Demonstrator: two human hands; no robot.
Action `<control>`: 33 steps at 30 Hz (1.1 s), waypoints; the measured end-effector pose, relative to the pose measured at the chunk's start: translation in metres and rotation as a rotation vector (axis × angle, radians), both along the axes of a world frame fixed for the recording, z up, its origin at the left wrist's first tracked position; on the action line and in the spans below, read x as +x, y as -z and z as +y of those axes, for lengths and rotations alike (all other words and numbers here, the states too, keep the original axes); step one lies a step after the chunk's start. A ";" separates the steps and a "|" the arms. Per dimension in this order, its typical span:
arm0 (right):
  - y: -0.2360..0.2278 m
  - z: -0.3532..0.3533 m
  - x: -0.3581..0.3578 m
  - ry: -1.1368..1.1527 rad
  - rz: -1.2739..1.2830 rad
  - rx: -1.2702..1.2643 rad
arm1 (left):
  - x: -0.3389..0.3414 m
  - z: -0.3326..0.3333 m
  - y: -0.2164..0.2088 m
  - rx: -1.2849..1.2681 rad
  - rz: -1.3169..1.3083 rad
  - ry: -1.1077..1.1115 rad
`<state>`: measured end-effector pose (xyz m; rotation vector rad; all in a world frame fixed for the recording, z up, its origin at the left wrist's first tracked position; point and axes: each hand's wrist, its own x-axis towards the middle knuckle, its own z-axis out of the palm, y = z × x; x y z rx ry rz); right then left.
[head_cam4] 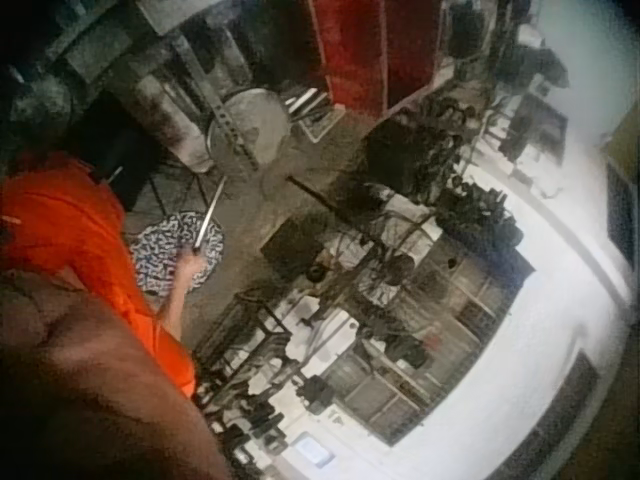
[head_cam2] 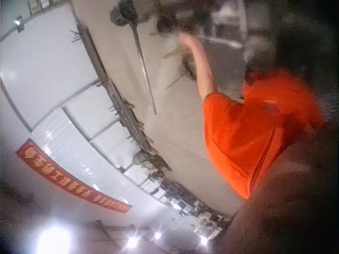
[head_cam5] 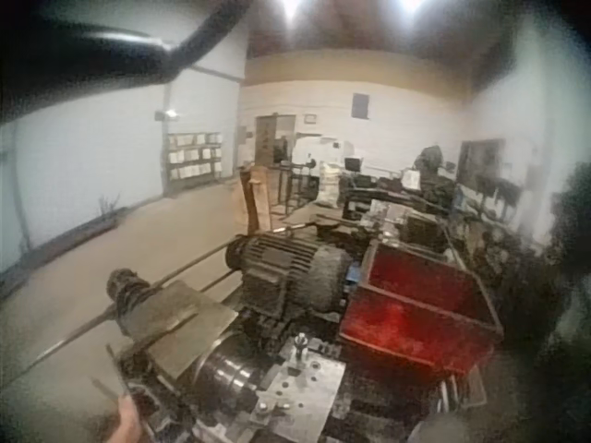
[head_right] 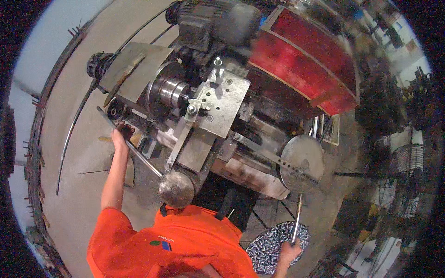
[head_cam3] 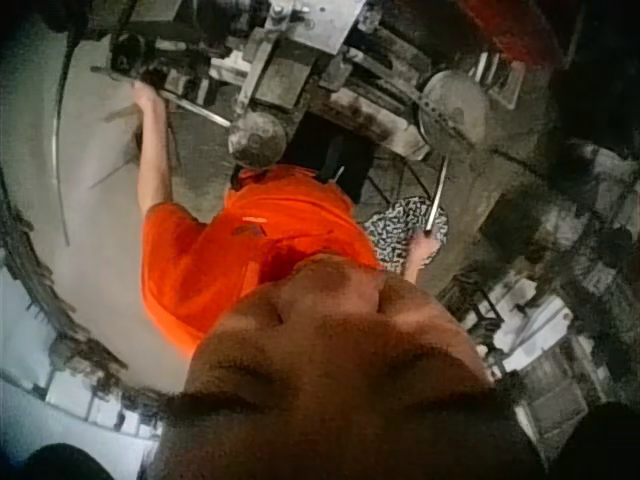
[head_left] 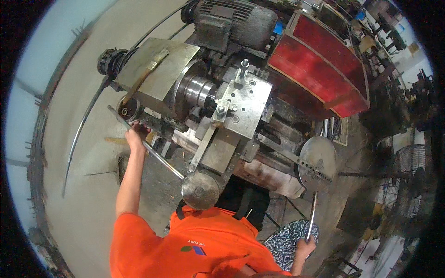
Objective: The person operates a metal cutting machine in a workshop, repeatedly inserting metal rods, actuating the cutting mechanism, and collecting the cut pieces. The person handles the rods and machine controls by hand throughout the sequence.
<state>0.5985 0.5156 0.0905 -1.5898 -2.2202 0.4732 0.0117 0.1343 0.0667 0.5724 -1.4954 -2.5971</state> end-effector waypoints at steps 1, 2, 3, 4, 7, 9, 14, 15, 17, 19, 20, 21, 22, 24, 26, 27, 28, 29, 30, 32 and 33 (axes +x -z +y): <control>-0.010 0.010 -0.009 0.029 -0.031 0.020 | 0.000 -0.001 0.002 0.002 -0.001 0.013; -0.017 0.018 -0.014 0.059 -0.063 0.039 | 0.000 -0.002 0.003 0.004 -0.003 0.026; -0.013 0.030 -0.006 0.078 -0.098 -0.001 | 0.001 -0.004 0.004 -0.038 -0.023 0.058; -0.010 0.035 -0.001 0.062 -0.109 0.004 | 0.001 -0.006 0.004 -0.083 -0.041 0.090; 0.004 0.040 0.010 0.040 -0.137 0.013 | 0.015 -0.013 -0.022 -0.109 -0.044 0.250; -0.003 0.030 0.002 0.066 -0.135 -0.024 | 0.024 -0.029 -0.025 -0.121 -0.049 0.246; -0.001 0.003 -0.003 0.101 -0.203 -0.118 | 0.021 -0.091 0.052 -1.046 -0.018 0.532; -0.004 0.002 -0.007 0.048 -0.171 -0.085 | 0.020 -0.109 0.107 -1.155 0.058 0.574; 0.001 -0.001 -0.003 0.037 -0.079 -0.059 | 0.014 -0.083 0.131 -1.496 0.125 0.887; 0.004 -0.008 -0.008 0.021 -0.053 0.180 | 0.023 -0.051 0.104 -1.871 0.115 1.083; 0.001 -0.008 -0.010 0.015 -0.037 0.108 | 0.022 -0.050 0.113 -2.003 0.135 1.024; -0.003 -0.004 -0.012 -0.004 -0.022 0.034 | 0.024 -0.054 0.121 -2.132 0.141 0.955; -0.006 0.000 -0.011 -0.019 -0.006 -0.041 | 0.011 -0.063 0.128 -2.189 0.314 0.984; -0.007 0.001 -0.004 -0.028 0.016 -0.061 | -0.035 -0.091 0.131 -2.285 0.683 1.036; -0.009 0.001 -0.006 -0.024 0.024 -0.095 | -0.045 -0.084 0.126 -2.319 0.405 1.260; 0.003 0.007 0.008 -0.025 0.003 -0.113 | -0.041 -0.084 0.126 -2.338 0.480 1.212; 0.001 0.003 0.009 -0.034 -0.015 -0.044 | -0.036 -0.081 0.121 -2.354 0.554 1.160; -0.002 -0.003 0.010 -0.043 -0.034 0.025 | -0.028 -0.085 0.113 -2.249 0.425 1.054; -0.004 -0.005 0.012 -0.049 -0.056 0.102 | -0.010 -0.079 0.080 -2.129 0.308 0.952; 0.014 0.002 0.039 0.025 -0.145 -0.117 | 0.011 -0.079 0.027 -1.579 0.074 0.691; 0.015 0.002 0.040 0.034 -0.116 -0.162 | 0.018 -0.080 0.011 -1.144 -0.029 0.523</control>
